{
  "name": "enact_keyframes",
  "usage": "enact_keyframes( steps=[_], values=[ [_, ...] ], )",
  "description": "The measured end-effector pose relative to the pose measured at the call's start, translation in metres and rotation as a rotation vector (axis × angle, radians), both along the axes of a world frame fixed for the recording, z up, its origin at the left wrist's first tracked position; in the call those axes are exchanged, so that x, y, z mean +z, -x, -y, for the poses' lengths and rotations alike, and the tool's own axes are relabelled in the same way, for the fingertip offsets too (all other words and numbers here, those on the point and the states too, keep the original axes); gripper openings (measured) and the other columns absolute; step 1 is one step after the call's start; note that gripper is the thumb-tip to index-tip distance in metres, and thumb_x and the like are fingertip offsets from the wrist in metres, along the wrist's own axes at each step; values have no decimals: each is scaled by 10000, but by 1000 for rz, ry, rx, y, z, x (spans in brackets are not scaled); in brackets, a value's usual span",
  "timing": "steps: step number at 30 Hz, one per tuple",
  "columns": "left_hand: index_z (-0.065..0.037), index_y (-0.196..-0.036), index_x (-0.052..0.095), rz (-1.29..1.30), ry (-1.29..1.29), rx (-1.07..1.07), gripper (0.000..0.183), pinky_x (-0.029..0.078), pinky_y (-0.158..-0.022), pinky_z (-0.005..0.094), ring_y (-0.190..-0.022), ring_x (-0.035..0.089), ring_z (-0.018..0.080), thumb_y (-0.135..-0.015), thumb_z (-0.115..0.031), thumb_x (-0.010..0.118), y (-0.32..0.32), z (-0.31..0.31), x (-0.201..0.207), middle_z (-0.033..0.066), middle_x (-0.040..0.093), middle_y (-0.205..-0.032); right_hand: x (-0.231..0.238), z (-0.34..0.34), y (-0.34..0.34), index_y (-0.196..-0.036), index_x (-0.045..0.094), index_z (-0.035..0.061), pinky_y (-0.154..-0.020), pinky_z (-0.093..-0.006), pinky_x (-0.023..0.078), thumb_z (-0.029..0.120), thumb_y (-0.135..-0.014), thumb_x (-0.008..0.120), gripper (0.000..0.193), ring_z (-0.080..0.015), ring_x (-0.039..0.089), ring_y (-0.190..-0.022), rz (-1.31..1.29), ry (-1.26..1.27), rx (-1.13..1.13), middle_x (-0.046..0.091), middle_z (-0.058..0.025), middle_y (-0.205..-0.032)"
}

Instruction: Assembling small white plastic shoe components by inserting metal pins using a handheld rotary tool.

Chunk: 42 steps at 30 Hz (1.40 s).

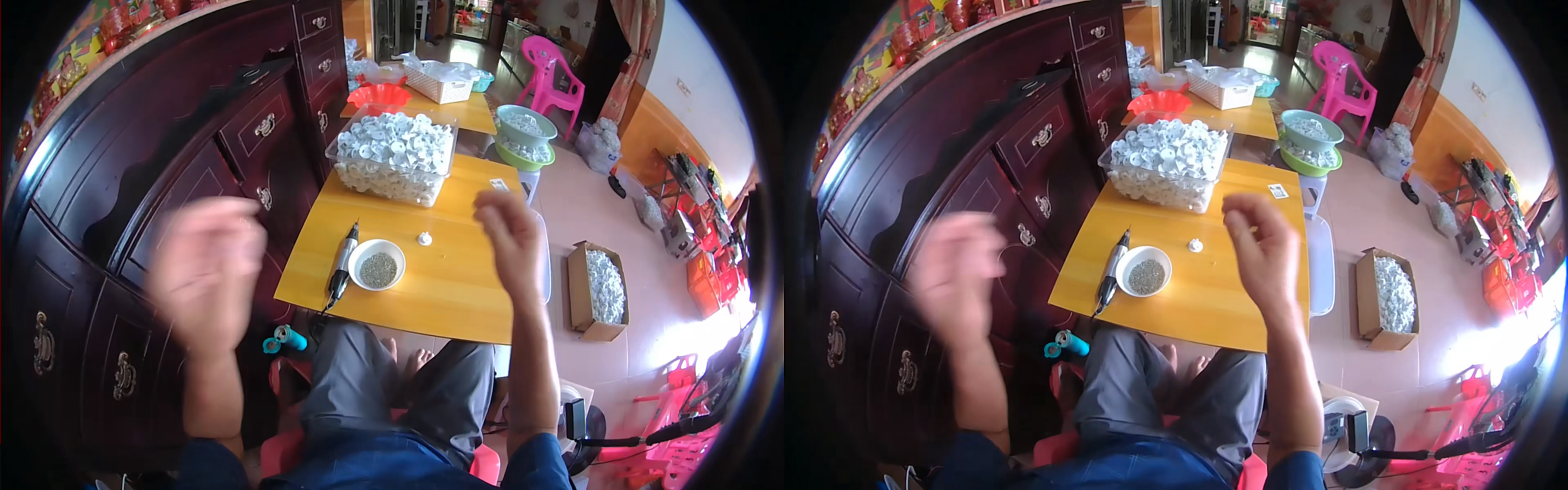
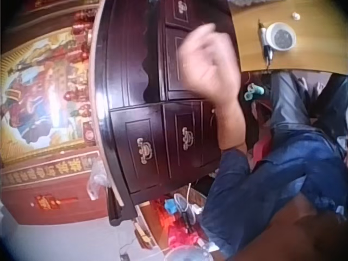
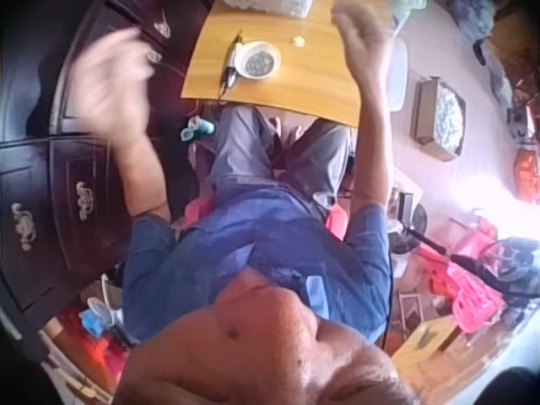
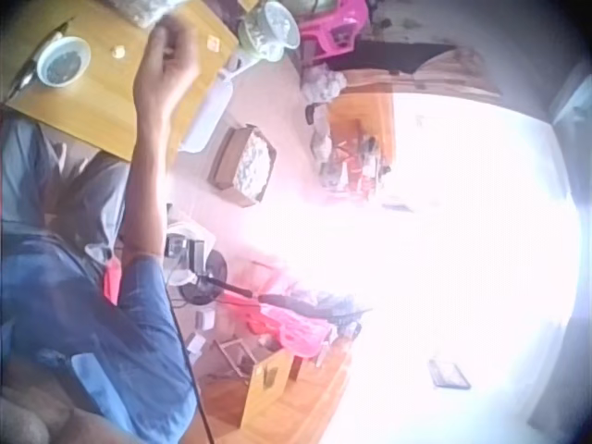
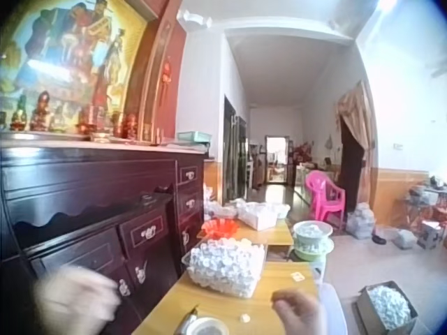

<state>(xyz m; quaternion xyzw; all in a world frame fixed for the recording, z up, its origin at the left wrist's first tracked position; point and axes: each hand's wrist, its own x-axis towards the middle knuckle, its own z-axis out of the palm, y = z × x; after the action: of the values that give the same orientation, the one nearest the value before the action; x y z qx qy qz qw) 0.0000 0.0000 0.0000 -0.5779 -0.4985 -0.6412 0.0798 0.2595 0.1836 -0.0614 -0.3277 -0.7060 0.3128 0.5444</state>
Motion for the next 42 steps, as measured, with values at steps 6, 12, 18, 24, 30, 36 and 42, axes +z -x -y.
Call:
enact_keyframes(
  steps=[6,12,18,24,30,36,42],
  values=[
    [-30,-1122,638,91,738,-55,332,512,-629,328,-678,660,203,-841,-189,717,52,-65,-179,115,691,-842,-120,-66,22,-1157,616,7,-675,-268,513,168,-909,650,298,-143,664,-800,215,387,17,687,-87,-913],
    [6,-1202,578,83,738,37,421,529,-726,395,-829,695,323,-916,-300,616,109,-151,-175,172,705,-893,-94,-134,55,-1268,556,48,-660,-312,523,386,-915,602,491,-169,696,-751,227,545,-196,711,-110,-892],
    [24,-1292,523,108,823,138,582,505,-858,447,-968,664,367,-933,-434,524,143,-261,-166,233,686,-1000,-112,-211,79,-1228,591,67,-885,-441,491,429,-857,577,518,-335,673,-947,518,513,-358,710,-170,-960],
    [23,-1239,535,83,961,224,541,462,-934,499,-1080,610,417,-943,-425,464,149,-324,-168,292,624,-1137,-121,-240,78,-1071,674,91,-888,-455,492,336,-825,568,364,-359,664,-960,645,461,-381,705,-189,-958],
    [31,-1075,565,18,1001,124,312,487,-884,484,-1011,627,406,-884,-215,540,126,-348,-175,262,644,-1066,-120,-264,42,-1023,676,73,-878,-477,492,292,-820,576,314,-376,662,-945,561,340,-307,708,-178,-941],
    [47,-1396,373,-79,530,160,741,407,-1031,480,-1198,507,450,-876,-436,587,81,-365,-137,298,502,-1318,-67,-266,89,-1325,484,-14,-1033,-485,399,393,-846,622,643,-436,485,-1235,791,-47,-351,427,-301,-1399],
    [-34,-1494,270,-46,1005,299,859,284,-1107,559,-1418,257,409,-892,-602,500,44,-393,-148,250,316,-1508,-77,-262,154,-1418,429,21,-1091,-486,333,592,-881,509,787,-449,409,-1310,889,186,-360,319,-306,-1481]
  ],
)
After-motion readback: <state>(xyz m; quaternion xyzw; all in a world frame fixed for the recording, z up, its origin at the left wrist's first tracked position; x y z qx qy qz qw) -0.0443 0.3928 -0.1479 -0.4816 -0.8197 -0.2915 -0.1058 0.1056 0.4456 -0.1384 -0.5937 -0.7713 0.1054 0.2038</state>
